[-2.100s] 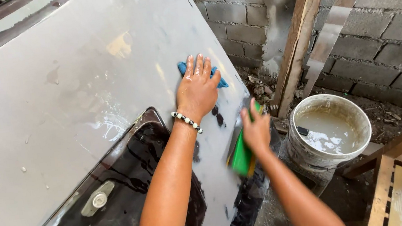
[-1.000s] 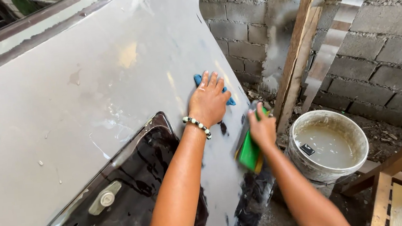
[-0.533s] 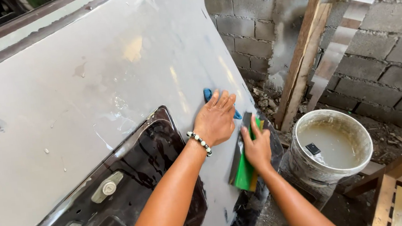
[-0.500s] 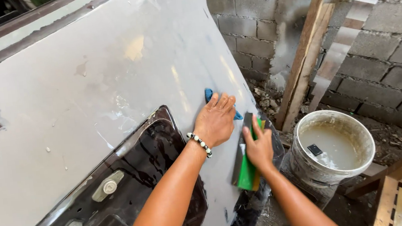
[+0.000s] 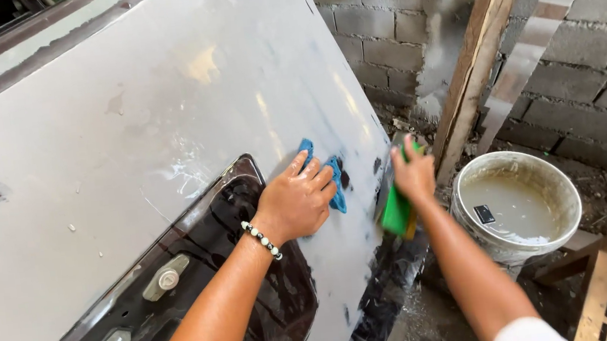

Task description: The person sands the surface of a car door using a green sanding block and a blue cloth. They repeatedly wipe the sanded area with the cloth and dip the sanding block into a bucket of water to clean it before continuing the sanding process.

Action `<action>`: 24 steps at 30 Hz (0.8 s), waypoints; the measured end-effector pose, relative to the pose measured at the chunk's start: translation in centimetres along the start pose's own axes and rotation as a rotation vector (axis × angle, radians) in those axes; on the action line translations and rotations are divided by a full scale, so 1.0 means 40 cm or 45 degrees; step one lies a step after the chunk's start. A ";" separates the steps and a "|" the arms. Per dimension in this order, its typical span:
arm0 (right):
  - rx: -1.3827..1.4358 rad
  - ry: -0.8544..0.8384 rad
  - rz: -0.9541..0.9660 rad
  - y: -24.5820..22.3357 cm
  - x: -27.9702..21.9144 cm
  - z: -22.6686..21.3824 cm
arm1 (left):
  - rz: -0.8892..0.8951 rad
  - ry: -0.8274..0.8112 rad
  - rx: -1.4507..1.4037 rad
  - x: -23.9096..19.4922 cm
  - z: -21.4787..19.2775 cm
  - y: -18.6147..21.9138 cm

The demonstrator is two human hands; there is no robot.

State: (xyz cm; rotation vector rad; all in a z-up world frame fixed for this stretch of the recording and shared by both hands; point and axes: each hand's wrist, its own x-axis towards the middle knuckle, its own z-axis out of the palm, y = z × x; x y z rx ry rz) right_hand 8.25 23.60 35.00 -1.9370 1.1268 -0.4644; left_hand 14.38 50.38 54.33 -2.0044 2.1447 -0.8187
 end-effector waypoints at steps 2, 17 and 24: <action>-0.097 0.128 0.002 0.025 0.103 0.008 | -0.027 0.000 0.022 0.005 -0.001 -0.001; 0.097 0.196 -0.338 -0.083 -0.178 0.030 | -0.044 0.000 0.031 0.011 0.000 0.002; 0.088 -0.013 -0.024 -0.059 -0.110 -0.005 | -0.050 -0.061 0.035 0.010 -0.003 0.005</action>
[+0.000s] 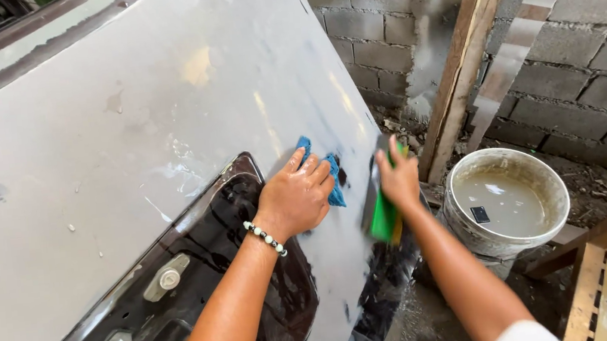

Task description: The person sands the surface of a car door using a green sanding block and a blue cloth. They repeatedly wipe the sanded area with the cloth and dip the sanding block into a bucket of water to clean it before continuing the sanding process.

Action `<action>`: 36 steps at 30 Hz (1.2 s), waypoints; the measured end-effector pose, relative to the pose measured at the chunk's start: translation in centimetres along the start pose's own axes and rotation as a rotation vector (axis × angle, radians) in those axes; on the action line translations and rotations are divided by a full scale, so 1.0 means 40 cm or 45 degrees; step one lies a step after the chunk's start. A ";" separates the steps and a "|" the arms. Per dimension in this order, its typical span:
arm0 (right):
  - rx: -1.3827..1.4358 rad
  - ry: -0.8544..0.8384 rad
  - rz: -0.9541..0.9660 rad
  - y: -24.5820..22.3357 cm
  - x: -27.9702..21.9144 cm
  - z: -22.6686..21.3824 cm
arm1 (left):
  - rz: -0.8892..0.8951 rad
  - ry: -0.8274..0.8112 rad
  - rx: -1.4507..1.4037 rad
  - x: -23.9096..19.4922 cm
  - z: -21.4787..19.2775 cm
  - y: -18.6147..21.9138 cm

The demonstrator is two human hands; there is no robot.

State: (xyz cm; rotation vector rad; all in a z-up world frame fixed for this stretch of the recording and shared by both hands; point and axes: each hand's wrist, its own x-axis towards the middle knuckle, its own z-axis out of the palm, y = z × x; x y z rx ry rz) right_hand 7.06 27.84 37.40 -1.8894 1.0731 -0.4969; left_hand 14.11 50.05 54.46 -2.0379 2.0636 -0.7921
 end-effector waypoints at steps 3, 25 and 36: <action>0.037 0.141 -0.040 -0.024 0.036 0.008 | -0.007 0.128 0.042 -0.002 0.012 -0.003; 0.067 0.237 -1.063 -0.151 0.110 -0.030 | -0.537 -0.014 0.275 0.086 -0.001 0.034; 0.120 0.044 -1.492 -0.210 0.143 -0.085 | -0.885 0.107 0.401 0.189 -0.010 -0.077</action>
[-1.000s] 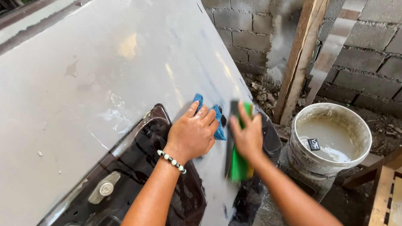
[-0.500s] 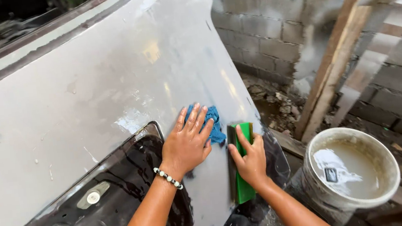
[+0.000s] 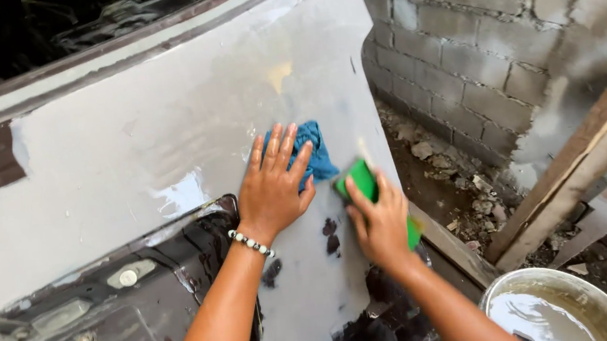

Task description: The person sands the surface of a car door using a green sanding block and a blue cloth. They repeatedly wipe the sanded area with the cloth and dip the sanding block into a bucket of water to clean it before continuing the sanding process.

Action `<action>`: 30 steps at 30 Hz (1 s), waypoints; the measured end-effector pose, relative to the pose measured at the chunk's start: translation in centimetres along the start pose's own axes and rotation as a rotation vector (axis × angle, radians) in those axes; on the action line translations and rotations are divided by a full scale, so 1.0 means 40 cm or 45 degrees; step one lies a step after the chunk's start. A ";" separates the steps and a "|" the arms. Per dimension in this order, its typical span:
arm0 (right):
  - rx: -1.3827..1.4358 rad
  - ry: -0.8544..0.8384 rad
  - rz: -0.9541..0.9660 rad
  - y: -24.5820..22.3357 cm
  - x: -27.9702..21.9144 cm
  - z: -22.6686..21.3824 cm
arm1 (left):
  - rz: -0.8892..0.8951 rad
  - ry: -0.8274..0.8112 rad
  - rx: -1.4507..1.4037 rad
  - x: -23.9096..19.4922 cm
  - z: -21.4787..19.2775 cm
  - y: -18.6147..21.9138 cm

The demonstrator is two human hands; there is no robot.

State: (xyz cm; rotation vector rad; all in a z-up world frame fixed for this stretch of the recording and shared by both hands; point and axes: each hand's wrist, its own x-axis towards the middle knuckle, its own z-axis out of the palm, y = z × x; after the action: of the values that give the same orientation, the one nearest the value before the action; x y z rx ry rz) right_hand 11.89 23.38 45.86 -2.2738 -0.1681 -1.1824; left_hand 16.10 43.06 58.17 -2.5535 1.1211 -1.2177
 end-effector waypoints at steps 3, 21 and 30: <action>-0.039 0.063 -0.072 0.021 0.172 0.009 | -0.047 0.024 0.138 -0.009 0.007 0.014; -0.030 0.205 -0.353 0.039 0.414 0.029 | -0.049 0.010 0.167 -0.010 -0.001 0.023; -0.003 0.186 -0.315 0.019 0.179 0.030 | -0.056 0.030 0.142 0.005 -0.011 0.027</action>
State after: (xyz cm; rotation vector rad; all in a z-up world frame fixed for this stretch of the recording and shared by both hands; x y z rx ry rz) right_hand 17.32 22.39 50.62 -2.2049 -0.4008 -1.4691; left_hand 15.26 42.21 58.18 -2.4999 0.9774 -1.2855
